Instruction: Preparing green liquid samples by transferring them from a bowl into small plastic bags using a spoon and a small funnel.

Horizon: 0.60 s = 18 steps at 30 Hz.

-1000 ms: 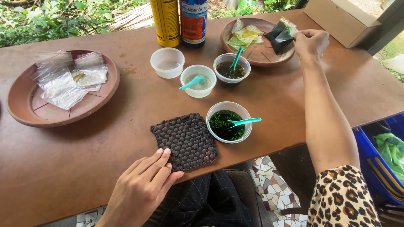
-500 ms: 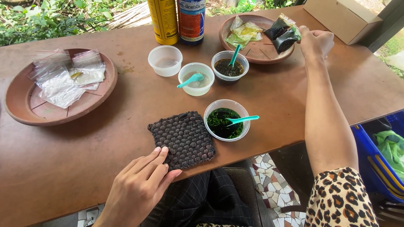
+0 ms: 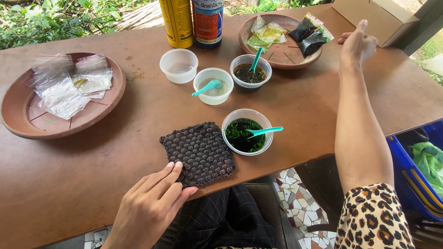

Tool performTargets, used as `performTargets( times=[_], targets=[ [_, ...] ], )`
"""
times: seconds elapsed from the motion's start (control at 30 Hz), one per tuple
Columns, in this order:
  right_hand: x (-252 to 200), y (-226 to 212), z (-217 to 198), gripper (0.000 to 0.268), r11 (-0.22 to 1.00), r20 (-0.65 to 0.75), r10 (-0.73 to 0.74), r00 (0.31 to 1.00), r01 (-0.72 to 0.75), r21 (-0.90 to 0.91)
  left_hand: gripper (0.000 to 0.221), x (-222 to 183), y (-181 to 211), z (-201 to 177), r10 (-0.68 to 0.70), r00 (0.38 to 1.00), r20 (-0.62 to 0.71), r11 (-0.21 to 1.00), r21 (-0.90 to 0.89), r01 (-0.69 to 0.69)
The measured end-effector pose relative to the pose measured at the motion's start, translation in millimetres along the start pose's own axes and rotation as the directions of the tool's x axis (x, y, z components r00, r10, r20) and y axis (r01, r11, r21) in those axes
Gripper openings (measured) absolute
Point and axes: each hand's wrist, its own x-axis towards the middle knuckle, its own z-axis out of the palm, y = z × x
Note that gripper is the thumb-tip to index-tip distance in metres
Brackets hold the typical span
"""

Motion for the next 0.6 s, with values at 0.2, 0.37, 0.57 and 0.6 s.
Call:
performTargets(
  times=[0.2,0.37,0.57,0.6],
  targets=[
    [-0.1,1.5,-4.5,0.052,0.999,-0.030,-0.034,0.999,0.035,0.039,0.025,1.4,3.7,-2.7,0.017,0.999,-0.049,0.999,-0.042,-0.019],
    [-2.0,-0.1,-4.7,0.051,0.997,-0.012,-0.074,0.997,0.075,0.036,0.022,0.3,13.4,-3.3,0.001,1.000,0.023,0.994,-0.112,0.002],
    [4.9,5.1,-1.7,0.051,0.989,-0.005,-0.148,0.989,0.148,0.025,0.030,7.3,11.6,-9.7,0.067,0.997,0.040,0.985,-0.164,-0.059],
    [6.7,6.9,-2.4,0.051,0.989,-0.003,-0.147,0.989,0.147,0.024,0.030,8.1,10.5,-9.6,0.064,0.997,0.042,0.985,-0.164,-0.057]
  ],
)
